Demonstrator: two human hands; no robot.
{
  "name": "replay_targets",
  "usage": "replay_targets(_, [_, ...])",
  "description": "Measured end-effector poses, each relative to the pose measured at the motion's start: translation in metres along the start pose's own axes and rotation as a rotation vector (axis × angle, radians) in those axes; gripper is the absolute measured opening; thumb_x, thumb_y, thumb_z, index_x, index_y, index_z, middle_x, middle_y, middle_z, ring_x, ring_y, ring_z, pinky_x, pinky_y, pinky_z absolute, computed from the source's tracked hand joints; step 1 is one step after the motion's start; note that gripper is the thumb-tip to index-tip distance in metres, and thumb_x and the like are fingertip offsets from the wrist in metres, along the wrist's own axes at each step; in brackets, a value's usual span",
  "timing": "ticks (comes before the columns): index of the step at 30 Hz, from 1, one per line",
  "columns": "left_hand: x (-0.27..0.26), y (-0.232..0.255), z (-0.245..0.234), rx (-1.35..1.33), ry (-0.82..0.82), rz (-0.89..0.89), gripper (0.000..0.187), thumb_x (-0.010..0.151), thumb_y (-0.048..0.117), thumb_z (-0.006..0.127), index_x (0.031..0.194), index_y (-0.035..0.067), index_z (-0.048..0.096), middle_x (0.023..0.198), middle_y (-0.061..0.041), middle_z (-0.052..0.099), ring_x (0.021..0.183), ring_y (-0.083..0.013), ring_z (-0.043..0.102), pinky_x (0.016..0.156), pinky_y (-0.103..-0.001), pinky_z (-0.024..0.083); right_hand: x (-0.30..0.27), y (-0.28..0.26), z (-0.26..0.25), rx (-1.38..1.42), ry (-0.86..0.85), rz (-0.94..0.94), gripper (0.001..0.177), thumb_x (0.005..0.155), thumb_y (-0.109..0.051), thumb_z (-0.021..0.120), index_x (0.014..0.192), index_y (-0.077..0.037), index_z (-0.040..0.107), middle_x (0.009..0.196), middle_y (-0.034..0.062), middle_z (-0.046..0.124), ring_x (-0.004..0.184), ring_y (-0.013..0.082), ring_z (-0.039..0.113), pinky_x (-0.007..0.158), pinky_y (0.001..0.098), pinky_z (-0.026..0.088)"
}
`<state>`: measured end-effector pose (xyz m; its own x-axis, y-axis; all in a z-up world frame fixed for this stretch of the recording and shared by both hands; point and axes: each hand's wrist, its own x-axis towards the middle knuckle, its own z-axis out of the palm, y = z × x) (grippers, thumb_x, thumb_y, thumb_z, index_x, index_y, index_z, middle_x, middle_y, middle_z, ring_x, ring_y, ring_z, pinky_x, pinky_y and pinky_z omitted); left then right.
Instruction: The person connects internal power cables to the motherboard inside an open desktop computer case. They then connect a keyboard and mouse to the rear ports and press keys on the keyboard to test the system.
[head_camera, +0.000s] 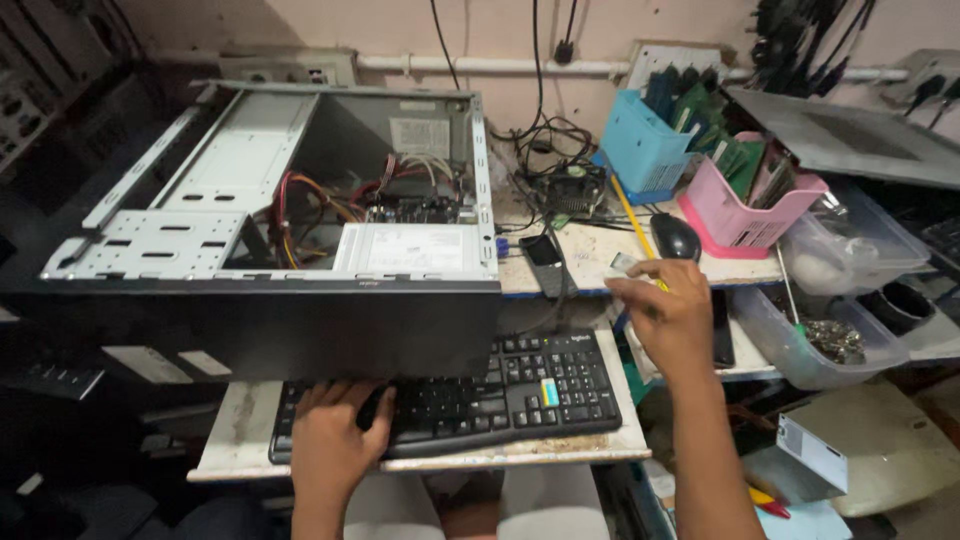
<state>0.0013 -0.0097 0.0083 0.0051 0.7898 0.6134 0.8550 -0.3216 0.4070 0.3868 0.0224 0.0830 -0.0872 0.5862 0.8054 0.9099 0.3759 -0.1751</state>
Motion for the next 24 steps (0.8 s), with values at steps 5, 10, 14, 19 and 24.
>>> replay_targets(5, [0.005,0.0,0.0,0.012,-0.054,-0.068,0.025,0.077,0.029,0.077,0.086,0.006,0.078,0.086,-0.011,0.075,0.084,-0.033,0.069,0.085,-0.043,0.053,0.023,0.013,0.025,-0.09,0.045,0.008,0.019,0.079,-0.005,0.079,0.091,-0.019,0.079,0.097,-0.0023,0.073,0.101,0.0248,0.064,0.086,0.0417,0.044])
replay_targets(10, [0.003,-0.003,0.001,-0.003,-0.039,-0.025,0.025,0.076,0.028,0.077,0.086,0.006,0.079,0.083,-0.012,0.075,0.084,-0.0335,0.068,0.083,-0.045,0.052,0.009,0.005,0.034,-0.205,0.169,-0.004,0.035,0.076,0.002,0.071,0.108,-0.014,0.077,0.105,0.0048,0.072,0.11,0.0285,0.063,0.099,0.0449,0.044])
replay_targets(14, [0.004,-0.003,0.001,0.008,-0.014,-0.025,0.024,0.076,0.028,0.077,0.084,0.005,0.077,0.085,-0.012,0.075,0.084,-0.0346,0.068,0.081,-0.045,0.052,-0.035,-0.041,0.031,-0.065,0.181,0.065,0.027,0.077,0.004,0.07,0.096,-0.015,0.075,0.098,0.0031,0.072,0.103,0.0265,0.064,0.095,0.0436,0.044])
replay_targets(19, [0.002,-0.004,0.003,0.04,-0.012,0.0,0.022,0.078,0.029,0.077,0.084,0.007,0.078,0.085,-0.015,0.074,0.083,-0.0381,0.067,0.086,-0.048,0.052,-0.075,-0.084,0.028,0.165,0.007,0.009,0.017,0.075,-0.011,0.081,0.09,-0.012,0.073,0.093,0.0028,0.071,0.092,0.0247,0.065,0.086,0.0409,0.046])
replay_targets(24, [-0.001,-0.004,0.0,-0.03,0.011,-0.004,0.023,0.079,0.027,0.075,0.087,0.006,0.078,0.091,-0.014,0.075,0.088,-0.0378,0.068,0.083,-0.046,0.052,-0.075,-0.093,0.031,0.206,-0.117,-0.059,0.016,0.077,-0.018,0.081,0.088,-0.011,0.073,0.095,0.0029,0.072,0.093,0.0244,0.065,0.086,0.0401,0.048])
